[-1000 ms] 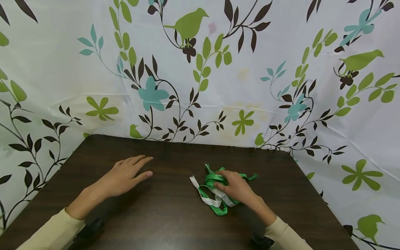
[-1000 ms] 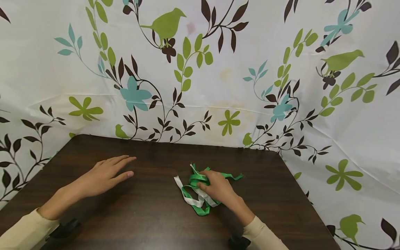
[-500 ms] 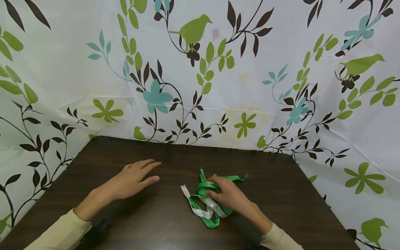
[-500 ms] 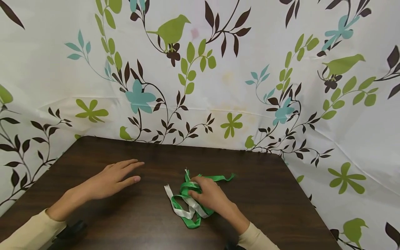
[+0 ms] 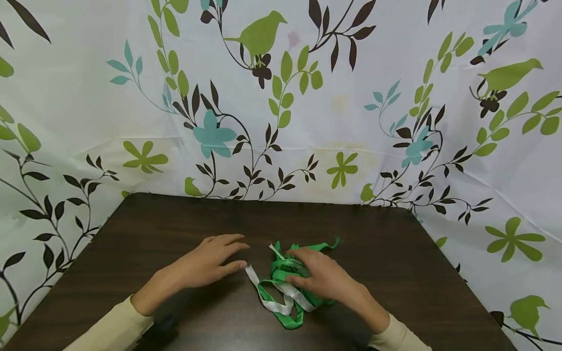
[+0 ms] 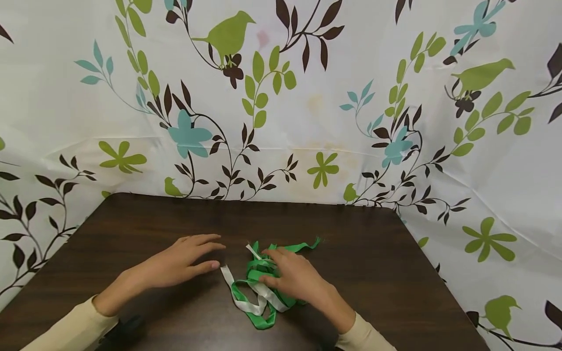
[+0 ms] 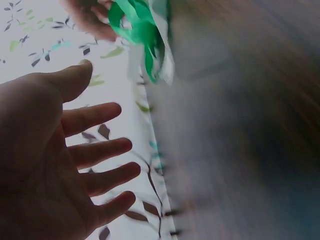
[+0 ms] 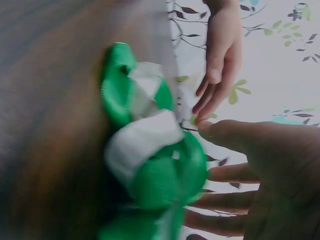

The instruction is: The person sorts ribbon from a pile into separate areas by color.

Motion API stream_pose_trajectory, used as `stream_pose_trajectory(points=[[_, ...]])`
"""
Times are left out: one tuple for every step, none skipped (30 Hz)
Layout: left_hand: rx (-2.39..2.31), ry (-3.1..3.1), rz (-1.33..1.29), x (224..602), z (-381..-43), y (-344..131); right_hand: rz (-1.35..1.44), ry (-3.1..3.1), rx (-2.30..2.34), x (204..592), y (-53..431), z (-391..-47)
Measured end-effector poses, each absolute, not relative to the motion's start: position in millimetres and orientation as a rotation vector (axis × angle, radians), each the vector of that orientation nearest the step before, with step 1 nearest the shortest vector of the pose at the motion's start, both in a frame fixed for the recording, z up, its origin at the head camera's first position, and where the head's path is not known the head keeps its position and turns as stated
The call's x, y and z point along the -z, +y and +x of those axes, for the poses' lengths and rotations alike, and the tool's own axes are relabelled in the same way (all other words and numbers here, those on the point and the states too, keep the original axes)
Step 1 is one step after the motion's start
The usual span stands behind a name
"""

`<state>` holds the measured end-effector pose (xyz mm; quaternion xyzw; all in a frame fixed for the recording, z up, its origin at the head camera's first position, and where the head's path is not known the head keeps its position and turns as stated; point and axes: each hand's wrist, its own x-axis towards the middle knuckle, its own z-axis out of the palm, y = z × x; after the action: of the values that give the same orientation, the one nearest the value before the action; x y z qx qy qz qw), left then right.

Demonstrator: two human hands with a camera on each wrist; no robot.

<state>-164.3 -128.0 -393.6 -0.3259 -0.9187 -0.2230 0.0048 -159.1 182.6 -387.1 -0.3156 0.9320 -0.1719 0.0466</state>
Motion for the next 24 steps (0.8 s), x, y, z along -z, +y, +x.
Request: stream_pose_trajectory(points=[[0.703,-2.873,-1.055,391.9,-166.3,-120.8,-0.966,2.868,0.498,382.7,184.8,-158.4],[0.709,-2.864,-1.093,390.5,-168.7,-113.7,-0.973,2.888,0.487,378.6,187.0,-157.8],[0.713,-2.856,-1.13,389.6,-171.5,-106.7,-0.98,2.91,0.474,375.0,189.1,-157.3],[0.72,-2.844,-1.167,389.2,-174.4,-100.0,-0.991,2.93,0.461,372.1,191.1,-156.8],[0.729,-2.834,-1.199,388.8,-176.8,-93.5,-1.002,2.947,0.451,369.9,192.9,-156.3],[0.746,-2.825,-1.232,388.7,-178.8,-87.6,-1.014,2.95,0.463,368.6,194.5,-156.3],[0.756,-2.817,-1.257,389.4,-180.6,-82.1,-1.022,2.944,0.486,368.0,195.5,-156.4],[0.765,-2.811,-1.275,390.3,-181.8,-76.8,-1.032,2.934,0.515,368.8,196.4,-157.1],[0.765,-2.804,-1.291,391.4,-182.7,-71.8,-1.036,2.927,0.533,370.0,196.8,-158.0],[0.767,-2.801,-1.3,392.2,-183.1,-67.0,-1.039,2.916,0.555,371.7,197.0,-159.0],[0.766,-2.799,-1.304,393.0,-183.5,-62.4,-1.041,2.906,0.58,373.8,196.7,-160.2],[0.754,-2.795,-1.305,394.1,-184.0,-58.2,-1.04,2.896,0.604,375.8,196.1,-161.4],[0.742,-2.791,-1.301,395.7,-184.8,-55.1,-1.037,2.893,0.611,378.2,194.5,-163.0],[0.733,-2.785,-1.3,396.7,-185.4,-52.3,-1.032,2.891,0.615,380.4,192.9,-164.5],[0.716,-2.776,-1.3,398.0,-186.5,-49.8,-1.025,2.895,0.611,381.7,191.3,-165.4],[0.7,-2.769,-1.295,398.8,-187.3,-47.6,-1.023,2.898,0.609,383.2,190.1,-166.4],[0.683,-2.76,-1.29,399.9,-188.4,-45.8,-1.024,2.902,0.609,384.6,188.9,-167.5],[0.668,-2.751,-1.287,400.7,-189.1,-44.4,-1.025,2.909,0.603,385.6,188.1,-168.4],[0.659,-2.743,-1.284,401.3,-189.9,-43.1,-1.027,2.918,0.597,386.6,187.7,-169.3],[0.647,-2.734,-1.282,401.6,-190.5,-42.0,-1.026,2.928,0.595,387.1,187.7,-169.9],[0.636,-2.726,-1.279,402.0,-191.2,-41.1,-1.022,2.942,0.594,387.2,188.0,-170.3],[0.632,-2.721,-1.278,402.3,-191.7,-40.2,-1.019,2.956,0.595,387.1,188.5,-170.5],[0.63,-2.713,-1.276,402.6,-192.3,-39.3,-1.014,2.968,0.604,386.6,189.1,-170.4],[0.633,-2.702,-1.277,402.7,-192.8,-38.4,-1.007,2.98,0.611,385.7,189.8,-169.9]])
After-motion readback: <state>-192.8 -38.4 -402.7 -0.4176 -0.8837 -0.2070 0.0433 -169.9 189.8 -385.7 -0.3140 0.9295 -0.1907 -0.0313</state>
